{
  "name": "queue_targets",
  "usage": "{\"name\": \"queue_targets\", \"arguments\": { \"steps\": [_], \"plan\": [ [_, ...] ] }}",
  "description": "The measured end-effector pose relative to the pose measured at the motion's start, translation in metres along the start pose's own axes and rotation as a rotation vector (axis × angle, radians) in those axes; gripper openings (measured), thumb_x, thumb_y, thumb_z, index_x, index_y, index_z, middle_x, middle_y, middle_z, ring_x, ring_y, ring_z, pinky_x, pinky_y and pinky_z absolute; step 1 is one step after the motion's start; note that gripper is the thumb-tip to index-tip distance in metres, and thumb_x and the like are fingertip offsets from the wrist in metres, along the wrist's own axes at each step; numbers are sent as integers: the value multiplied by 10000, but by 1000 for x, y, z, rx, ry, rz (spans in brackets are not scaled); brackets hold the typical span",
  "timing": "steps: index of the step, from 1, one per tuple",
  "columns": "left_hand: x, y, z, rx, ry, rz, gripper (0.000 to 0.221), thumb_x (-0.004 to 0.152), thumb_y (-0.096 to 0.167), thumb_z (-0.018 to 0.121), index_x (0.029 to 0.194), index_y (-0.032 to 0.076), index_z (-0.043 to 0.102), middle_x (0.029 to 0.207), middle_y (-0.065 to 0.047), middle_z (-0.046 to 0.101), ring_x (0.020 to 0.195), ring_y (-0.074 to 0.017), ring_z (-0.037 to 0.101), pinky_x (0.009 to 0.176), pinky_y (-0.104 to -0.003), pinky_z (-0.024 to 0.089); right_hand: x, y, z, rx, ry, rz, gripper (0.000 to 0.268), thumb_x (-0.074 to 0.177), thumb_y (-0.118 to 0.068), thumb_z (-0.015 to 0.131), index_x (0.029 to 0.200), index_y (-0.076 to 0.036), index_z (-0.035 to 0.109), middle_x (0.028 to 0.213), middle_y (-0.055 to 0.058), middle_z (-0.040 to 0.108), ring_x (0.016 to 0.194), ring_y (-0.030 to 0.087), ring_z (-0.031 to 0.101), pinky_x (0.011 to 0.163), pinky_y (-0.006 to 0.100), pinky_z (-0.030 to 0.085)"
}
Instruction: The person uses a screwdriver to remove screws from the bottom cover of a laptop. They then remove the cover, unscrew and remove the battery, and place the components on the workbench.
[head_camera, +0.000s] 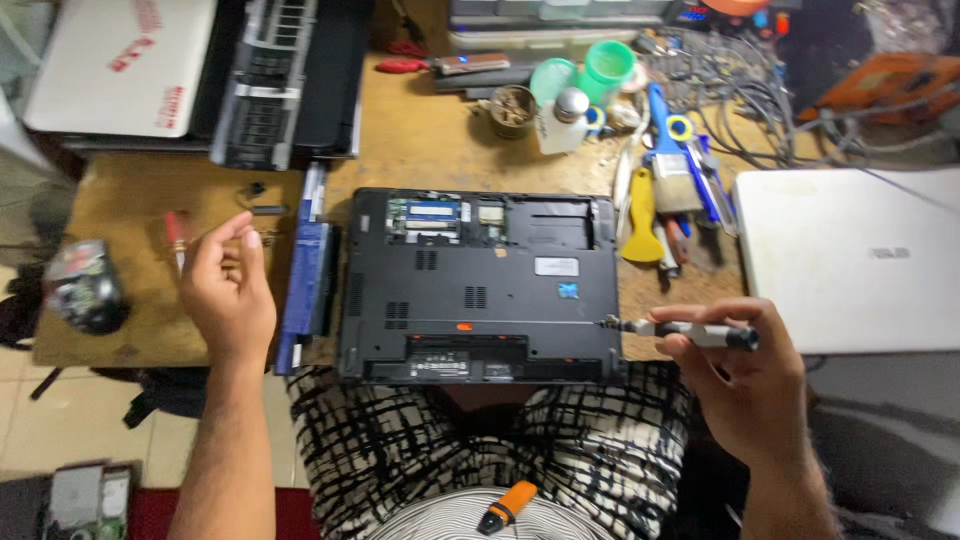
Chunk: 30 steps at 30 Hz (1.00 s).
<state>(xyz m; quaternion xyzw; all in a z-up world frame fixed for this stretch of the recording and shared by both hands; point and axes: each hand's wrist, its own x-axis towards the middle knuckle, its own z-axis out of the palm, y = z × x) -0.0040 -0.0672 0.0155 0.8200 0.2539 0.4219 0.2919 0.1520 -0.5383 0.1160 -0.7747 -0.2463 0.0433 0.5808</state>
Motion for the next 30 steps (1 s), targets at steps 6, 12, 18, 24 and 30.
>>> {"name": "queue_targets", "arguments": {
  "steps": [6, 12, 18, 24, 30],
  "plan": [
    [-55, 128, 33, -193, -305, 162, 206, 1103, 151, 654, 1198, 32, 793, 1167, -135, 758, 1087, -246, 653, 776, -325, 533, -11, 13, -22, -241, -21, -96, 369, 1015, -46, 702, 1249, -73, 418, 1134, 193, 824, 1012, 257, 863, 799, 306, 729],
    [-92, 190, 96, -491, -622, 284, 159, 1023, 193, 724, 1110, 89, 806, 1059, -79, 793, 1012, -236, 698, 909, -395, 564, -19, 14, -18, -285, -10, -92, 358, 1006, -71, 710, 1225, -69, 428, 1089, 170, 837, 967, 217, 864, 795, 284, 709],
    [-113, 211, 151, -551, -820, 369, 200, 1088, 190, 631, 1222, 142, 772, 1009, -24, 800, 948, -216, 664, 826, -399, 475, -15, 10, -13, -404, -95, -163, 333, 1017, -194, 707, 1201, -65, 461, 1139, 124, 839, 965, 219, 865, 791, 326, 731],
    [-109, 225, 170, -652, -1123, 333, 345, 1038, 133, 556, 1307, 204, 761, 1014, 20, 773, 990, -197, 682, 981, -400, 410, -6, -12, -23, -704, -243, -196, 204, 1013, -268, 738, 1075, -111, 624, 941, 42, 710, 770, 251, 713, 702, 379, 523],
    [-107, 227, 174, -667, -1169, 361, 291, 1032, 195, 598, 1276, 167, 754, 1202, 13, 819, 1030, -197, 659, 966, -416, 389, 10, -31, -21, -1055, -503, -68, 135, 1049, -266, 627, 1011, -172, 539, 815, 32, 716, 601, 310, 681, 504, 478, 543]
  ]
}}
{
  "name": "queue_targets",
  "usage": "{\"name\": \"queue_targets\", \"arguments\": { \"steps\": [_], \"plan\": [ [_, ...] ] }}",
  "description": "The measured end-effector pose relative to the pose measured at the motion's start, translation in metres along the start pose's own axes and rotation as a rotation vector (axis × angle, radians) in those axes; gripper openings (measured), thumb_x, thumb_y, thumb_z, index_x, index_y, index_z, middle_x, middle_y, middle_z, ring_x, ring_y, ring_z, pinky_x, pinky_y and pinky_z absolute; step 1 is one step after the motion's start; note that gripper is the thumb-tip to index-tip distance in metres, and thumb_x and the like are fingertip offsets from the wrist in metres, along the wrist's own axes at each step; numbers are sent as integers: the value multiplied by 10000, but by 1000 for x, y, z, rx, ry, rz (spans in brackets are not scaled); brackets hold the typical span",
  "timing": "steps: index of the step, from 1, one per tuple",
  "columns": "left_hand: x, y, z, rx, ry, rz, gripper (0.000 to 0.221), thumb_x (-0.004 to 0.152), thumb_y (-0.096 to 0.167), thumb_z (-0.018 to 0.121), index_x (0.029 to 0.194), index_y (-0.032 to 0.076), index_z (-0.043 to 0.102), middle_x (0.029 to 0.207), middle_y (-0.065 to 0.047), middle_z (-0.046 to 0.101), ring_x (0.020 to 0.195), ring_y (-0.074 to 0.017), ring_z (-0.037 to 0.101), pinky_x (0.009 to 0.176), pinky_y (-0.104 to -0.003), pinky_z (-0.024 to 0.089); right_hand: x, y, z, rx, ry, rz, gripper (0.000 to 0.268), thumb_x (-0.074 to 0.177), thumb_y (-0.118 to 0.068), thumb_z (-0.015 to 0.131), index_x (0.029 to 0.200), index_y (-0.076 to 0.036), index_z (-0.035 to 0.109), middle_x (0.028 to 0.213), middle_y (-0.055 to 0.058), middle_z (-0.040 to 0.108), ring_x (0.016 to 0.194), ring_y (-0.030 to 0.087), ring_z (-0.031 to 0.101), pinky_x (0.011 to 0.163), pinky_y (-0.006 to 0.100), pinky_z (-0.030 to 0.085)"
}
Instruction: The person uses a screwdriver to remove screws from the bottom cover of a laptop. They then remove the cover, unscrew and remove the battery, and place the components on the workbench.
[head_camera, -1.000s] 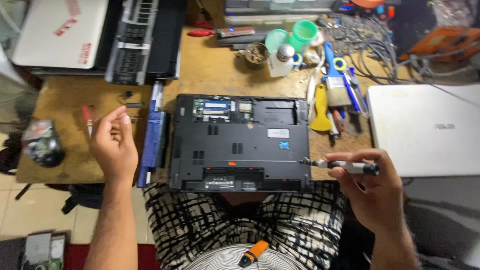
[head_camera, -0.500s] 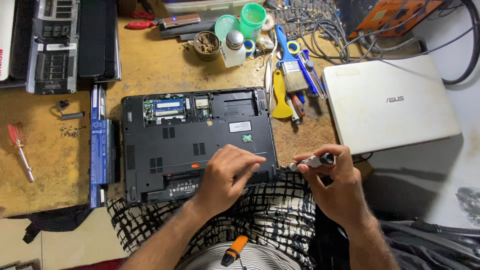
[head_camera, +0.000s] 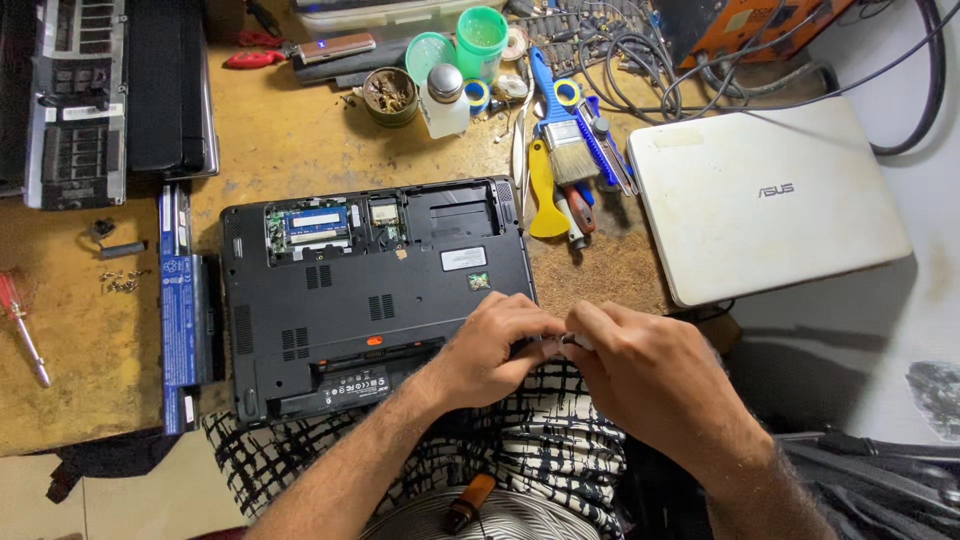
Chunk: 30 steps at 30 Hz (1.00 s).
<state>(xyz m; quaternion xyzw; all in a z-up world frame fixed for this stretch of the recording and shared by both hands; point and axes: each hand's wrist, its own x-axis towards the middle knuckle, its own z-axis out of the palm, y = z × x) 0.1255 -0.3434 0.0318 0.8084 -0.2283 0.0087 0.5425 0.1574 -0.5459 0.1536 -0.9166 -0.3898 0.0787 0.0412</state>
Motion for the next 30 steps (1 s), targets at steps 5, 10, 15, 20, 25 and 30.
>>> {"name": "queue_targets", "arguments": {
  "steps": [5, 10, 15, 20, 25, 30],
  "plan": [
    [-3, -3, 2, 34, 10, 40, 265, 1067, 339, 616, 1251, 191, 738, 1085, 32, 793, 1003, -205, 632, 948, -414, 396, 6, 0, 7, -171, -11, -6, 106, 973, -280, 604, 896, -209, 613, 731, 21, 660, 607, 291, 689, 485, 464, 513],
    [-1, -6, 6, 141, 23, 63, 190, 1045, 346, 695, 1083, 161, 709, 986, 16, 753, 981, -211, 619, 887, -393, 418, 13, 1, 5, -167, -47, -135, 76, 998, -106, 632, 1051, -135, 586, 855, 56, 630, 662, 253, 667, 488, 444, 558],
    [-3, -9, 17, 123, 114, 90, 212, 1061, 344, 675, 1169, 183, 760, 1053, 35, 803, 1020, -229, 630, 906, -425, 430, 9, -1, 11, -286, -62, 33, 400, 1127, -453, 598, 817, -203, 629, 692, -50, 677, 530, 165, 654, 449, 376, 515],
    [-3, -17, 23, 170, 203, 110, 218, 928, 233, 839, 1080, 135, 718, 990, -19, 767, 945, -214, 640, 875, -383, 457, 12, -3, 10, -121, -40, -135, 209, 998, -109, 653, 1190, -145, 579, 847, 62, 619, 637, 224, 648, 495, 400, 586],
    [-4, -13, 13, 119, 171, 55, 119, 981, 309, 787, 1081, 255, 752, 956, 49, 771, 1089, -179, 720, 972, -381, 508, 17, -13, -8, -152, -104, -54, 223, 1042, -372, 635, 1088, -175, 726, 790, 71, 725, 656, 215, 754, 554, 336, 659],
    [-5, -7, 11, 117, 139, 196, 294, 1063, 307, 625, 1236, 99, 740, 1220, -100, 773, 1159, -273, 679, 989, -486, 435, 9, -5, -7, 32, -61, -178, 576, 725, 166, 554, 1205, -151, 579, 1100, 99, 563, 946, 320, 638, 733, 473, 583]
  ]
}}
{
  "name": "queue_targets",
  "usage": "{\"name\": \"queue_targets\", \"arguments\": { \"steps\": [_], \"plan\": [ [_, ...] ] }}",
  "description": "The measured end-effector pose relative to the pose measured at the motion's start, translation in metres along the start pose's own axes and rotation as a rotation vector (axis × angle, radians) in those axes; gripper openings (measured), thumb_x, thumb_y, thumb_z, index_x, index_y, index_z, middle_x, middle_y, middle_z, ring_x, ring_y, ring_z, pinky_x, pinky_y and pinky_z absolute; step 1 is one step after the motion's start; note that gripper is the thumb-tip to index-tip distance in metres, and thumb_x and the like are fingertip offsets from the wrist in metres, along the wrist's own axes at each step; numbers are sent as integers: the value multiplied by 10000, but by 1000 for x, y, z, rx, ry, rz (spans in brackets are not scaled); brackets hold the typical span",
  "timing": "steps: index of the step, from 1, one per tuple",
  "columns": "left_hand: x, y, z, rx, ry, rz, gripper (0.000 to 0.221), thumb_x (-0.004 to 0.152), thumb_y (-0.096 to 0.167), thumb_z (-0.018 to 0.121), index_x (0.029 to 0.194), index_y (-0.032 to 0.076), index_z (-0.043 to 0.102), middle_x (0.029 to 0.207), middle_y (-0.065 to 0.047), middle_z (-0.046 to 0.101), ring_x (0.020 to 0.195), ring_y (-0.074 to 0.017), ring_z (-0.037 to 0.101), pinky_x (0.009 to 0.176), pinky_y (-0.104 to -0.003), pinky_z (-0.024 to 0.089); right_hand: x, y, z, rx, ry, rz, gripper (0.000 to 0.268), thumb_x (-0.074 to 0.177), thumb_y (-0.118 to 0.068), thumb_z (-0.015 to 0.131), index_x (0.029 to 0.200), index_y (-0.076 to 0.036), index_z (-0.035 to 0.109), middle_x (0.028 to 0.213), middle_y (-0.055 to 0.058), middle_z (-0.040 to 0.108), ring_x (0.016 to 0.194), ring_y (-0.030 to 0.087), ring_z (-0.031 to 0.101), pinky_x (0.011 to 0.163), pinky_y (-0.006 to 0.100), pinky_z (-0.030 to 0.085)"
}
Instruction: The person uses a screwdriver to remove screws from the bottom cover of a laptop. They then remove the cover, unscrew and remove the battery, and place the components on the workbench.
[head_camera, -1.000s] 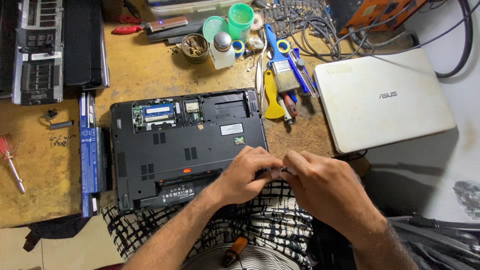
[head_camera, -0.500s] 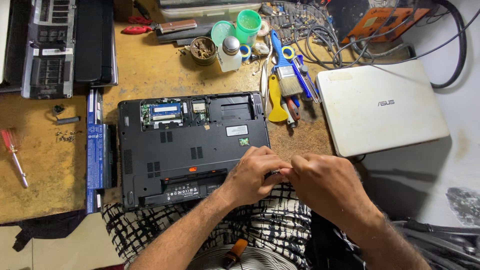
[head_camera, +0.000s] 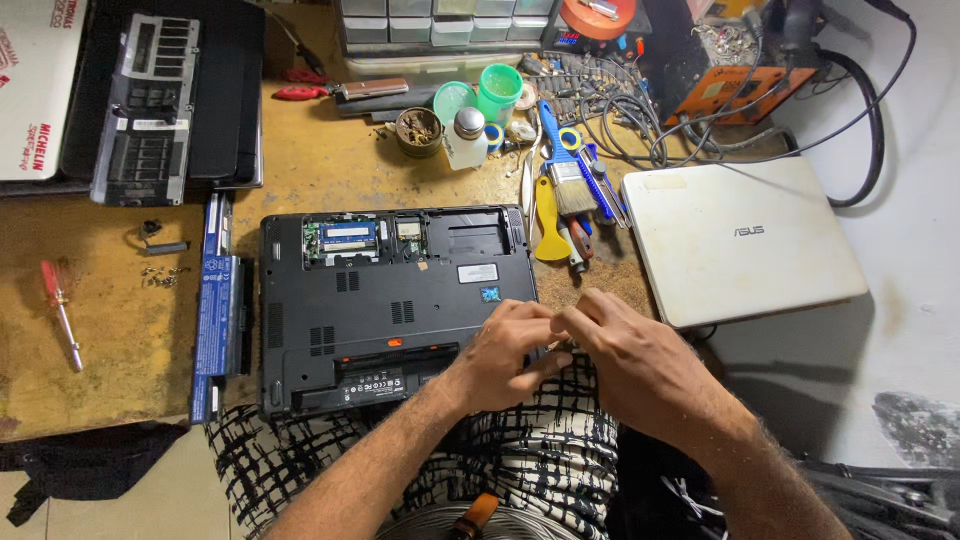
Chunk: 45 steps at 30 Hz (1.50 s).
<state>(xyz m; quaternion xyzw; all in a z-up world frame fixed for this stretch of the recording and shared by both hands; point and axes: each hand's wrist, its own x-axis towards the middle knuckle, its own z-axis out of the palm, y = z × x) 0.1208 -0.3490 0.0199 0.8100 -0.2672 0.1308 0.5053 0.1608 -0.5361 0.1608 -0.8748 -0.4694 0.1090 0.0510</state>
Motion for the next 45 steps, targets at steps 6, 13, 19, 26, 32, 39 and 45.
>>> {"name": "queue_targets", "arguments": {
  "steps": [6, 13, 19, 26, 32, 39, 45],
  "plan": [
    [7, -3, 18, 155, 180, 37, 227, 931, 258, 804, 1054, 118, 675, 965, -60, 760, 886, -212, 677, 877, -413, 506, 1, -2, 2, -97, -10, 45, 162, 1091, -219, 546, 1201, -118, 610, 1039, 66, 756, 742, 184, 738, 587, 367, 666],
    [5, 2, 8, 140, 90, -55, 113, 928, 210, 698, 1022, 150, 712, 922, -11, 713, 913, -214, 636, 899, -416, 428, 0, 0, -5, -108, 16, 128, 259, 1065, -459, 571, 1097, -205, 609, 942, 9, 783, 779, 298, 781, 547, 495, 572],
    [7, 1, -2, 251, -116, -175, 663, 900, 565, 786, 1365, 112, 648, 1302, -108, 749, 1245, -271, 638, 1110, -507, 433, -2, 4, -5, -149, 7, 128, 485, 954, -554, 777, 1237, -204, 599, 1063, 32, 685, 797, 222, 723, 525, 425, 642],
    [3, -6, -3, 250, -171, -194, 755, 817, 327, 939, 1468, 157, 595, 1401, -97, 712, 1330, -286, 591, 1162, -520, 372, -2, 6, -4, -80, 0, 110, 198, 1004, -270, 646, 1184, -203, 596, 1015, 40, 709, 848, 264, 726, 575, 466, 618],
    [4, -1, -8, 250, -177, -192, 674, 842, 314, 907, 1435, 155, 627, 1384, -84, 709, 1322, -289, 577, 1142, -507, 376, -4, 6, -3, -89, 16, 107, 344, 939, -269, 598, 1274, -191, 604, 1101, 64, 706, 881, 278, 724, 537, 467, 631],
    [5, -3, -9, 241, -188, -218, 427, 859, 310, 890, 1225, 142, 749, 1432, -76, 662, 1382, -280, 536, 1171, -540, 386, -6, 10, 1, -116, 5, 148, 487, 918, -542, 808, 1218, -223, 594, 1124, 16, 712, 913, 258, 726, 593, 468, 625],
    [5, -2, -10, 199, -179, -216, 308, 843, 298, 903, 1092, 161, 787, 1398, -56, 681, 1363, -282, 533, 1142, -511, 386, -7, 0, -4, -47, 8, 137, 260, 964, -192, 706, 1187, -234, 580, 1201, 29, 647, 923, 235, 708, 485, 424, 632]
  ]
}}
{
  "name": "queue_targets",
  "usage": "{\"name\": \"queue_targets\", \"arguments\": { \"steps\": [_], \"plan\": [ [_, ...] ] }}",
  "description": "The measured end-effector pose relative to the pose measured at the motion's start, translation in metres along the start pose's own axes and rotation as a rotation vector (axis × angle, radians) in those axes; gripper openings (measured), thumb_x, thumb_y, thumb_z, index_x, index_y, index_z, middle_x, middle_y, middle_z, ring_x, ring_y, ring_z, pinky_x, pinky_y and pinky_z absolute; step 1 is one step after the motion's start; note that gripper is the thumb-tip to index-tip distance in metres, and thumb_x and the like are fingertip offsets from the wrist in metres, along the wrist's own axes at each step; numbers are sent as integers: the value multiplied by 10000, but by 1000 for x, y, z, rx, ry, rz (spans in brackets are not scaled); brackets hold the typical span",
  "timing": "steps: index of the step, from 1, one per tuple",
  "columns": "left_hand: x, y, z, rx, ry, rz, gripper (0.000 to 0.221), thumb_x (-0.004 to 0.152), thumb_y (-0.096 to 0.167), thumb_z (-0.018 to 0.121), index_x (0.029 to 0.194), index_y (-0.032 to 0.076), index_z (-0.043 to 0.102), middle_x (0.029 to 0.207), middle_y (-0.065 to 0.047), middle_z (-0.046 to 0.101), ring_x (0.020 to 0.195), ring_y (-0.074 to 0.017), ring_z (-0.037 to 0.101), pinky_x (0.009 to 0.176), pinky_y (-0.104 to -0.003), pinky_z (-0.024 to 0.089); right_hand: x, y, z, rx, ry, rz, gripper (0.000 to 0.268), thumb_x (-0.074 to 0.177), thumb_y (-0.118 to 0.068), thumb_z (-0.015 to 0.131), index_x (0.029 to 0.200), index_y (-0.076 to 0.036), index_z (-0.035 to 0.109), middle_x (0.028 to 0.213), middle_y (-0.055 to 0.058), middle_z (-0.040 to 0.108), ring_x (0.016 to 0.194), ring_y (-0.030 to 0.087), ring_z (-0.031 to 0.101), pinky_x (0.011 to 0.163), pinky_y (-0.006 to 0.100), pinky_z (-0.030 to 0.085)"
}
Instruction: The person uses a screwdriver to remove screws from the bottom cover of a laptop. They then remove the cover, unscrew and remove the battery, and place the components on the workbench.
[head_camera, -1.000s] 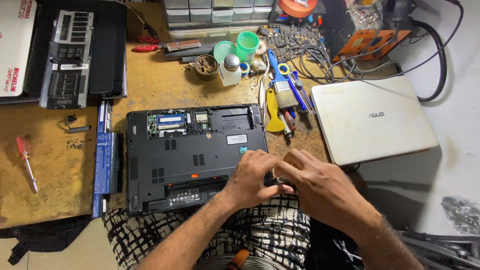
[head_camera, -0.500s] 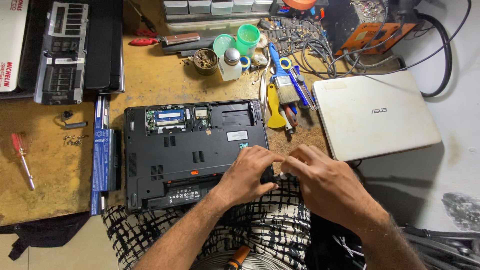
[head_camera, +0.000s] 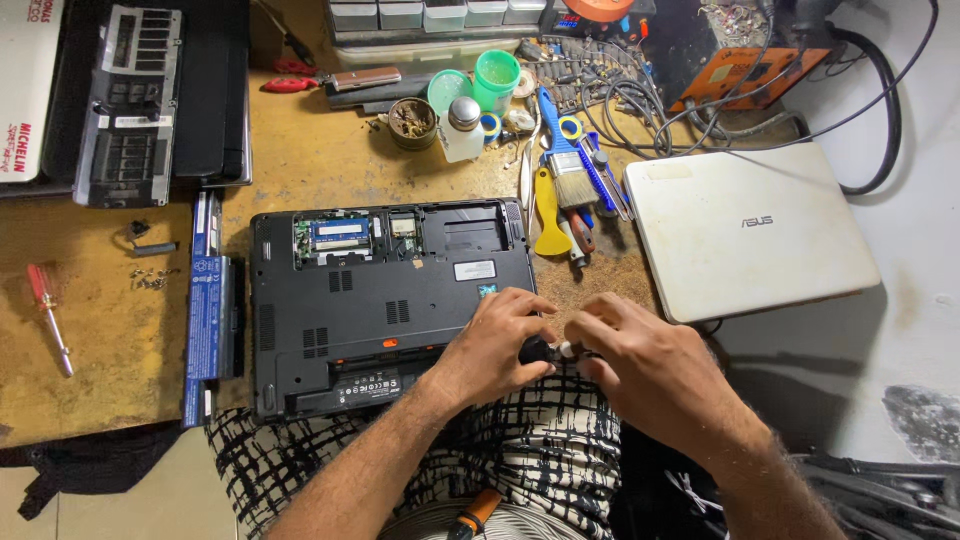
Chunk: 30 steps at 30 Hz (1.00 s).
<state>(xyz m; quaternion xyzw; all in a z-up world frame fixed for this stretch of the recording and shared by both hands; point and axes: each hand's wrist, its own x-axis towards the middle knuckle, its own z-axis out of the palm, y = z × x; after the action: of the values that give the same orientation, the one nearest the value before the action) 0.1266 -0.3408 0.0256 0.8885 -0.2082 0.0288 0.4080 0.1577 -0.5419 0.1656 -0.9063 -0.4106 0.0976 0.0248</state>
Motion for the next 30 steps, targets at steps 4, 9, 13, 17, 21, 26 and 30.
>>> {"name": "queue_targets", "arguments": {
  "steps": [4, 9, 13, 17, 21, 26, 30],
  "plan": [
    [1, -1, -2, -4, -27, -14, 303, 858, 324, 897, 1075, 136, 802, 1423, -69, 677, 1385, -285, 530, 1169, -539, 377, -1, 7, 5, -61, 12, 15, 126, 1035, -373, 684, 1106, -282, 636, 888, -27, 736, 663, 252, 728, 471, 463, 574],
    [0, -3, -2, -17, -1, 15, 288, 860, 310, 899, 1071, 131, 821, 1407, -66, 694, 1377, -293, 541, 1149, -536, 387, -5, 9, -4, 32, 95, -77, 143, 1007, -198, 685, 1125, -277, 670, 1015, -30, 719, 689, 210, 712, 402, 412, 562],
    [1, -6, 2, -32, -22, -13, 178, 943, 296, 806, 1022, 140, 839, 1415, -76, 713, 1395, -280, 555, 1188, -558, 370, -14, 9, -11, 62, 157, -34, 25, 1038, -284, 656, 1036, -276, 680, 932, -62, 697, 710, 241, 689, 477, 448, 526],
    [1, -13, 11, -95, 122, 7, 119, 967, 184, 783, 1015, 84, 825, 1278, -85, 777, 1285, -273, 653, 1110, -491, 465, -22, 13, -10, 98, 295, 20, 30, 981, -254, 724, 953, -250, 714, 897, -46, 734, 694, 245, 712, 568, 417, 536],
    [2, -12, 12, -162, 205, -1, 129, 1016, 101, 694, 1075, 56, 800, 1204, -111, 791, 1200, -269, 691, 1072, -443, 507, -25, 18, 7, 80, 226, 82, 112, 974, -345, 714, 927, -246, 690, 892, -66, 796, 719, 285, 749, 555, 473, 537],
    [3, -12, 13, -177, 226, 24, 121, 1024, 75, 654, 1046, 66, 772, 1181, -106, 793, 1187, -274, 695, 1036, -442, 508, -20, 16, 20, 89, 225, 61, 167, 999, -387, 708, 937, -234, 680, 871, -57, 773, 716, 266, 732, 547, 470, 528],
    [2, -13, 13, -168, 220, 24, 127, 1033, 82, 642, 1062, 70, 765, 1186, -102, 787, 1189, -273, 687, 1039, -449, 500, -20, 14, 23, 35, 241, 28, 155, 1013, -355, 705, 930, -229, 667, 831, -28, 733, 654, 290, 695, 492, 482, 505]
  ]
}}
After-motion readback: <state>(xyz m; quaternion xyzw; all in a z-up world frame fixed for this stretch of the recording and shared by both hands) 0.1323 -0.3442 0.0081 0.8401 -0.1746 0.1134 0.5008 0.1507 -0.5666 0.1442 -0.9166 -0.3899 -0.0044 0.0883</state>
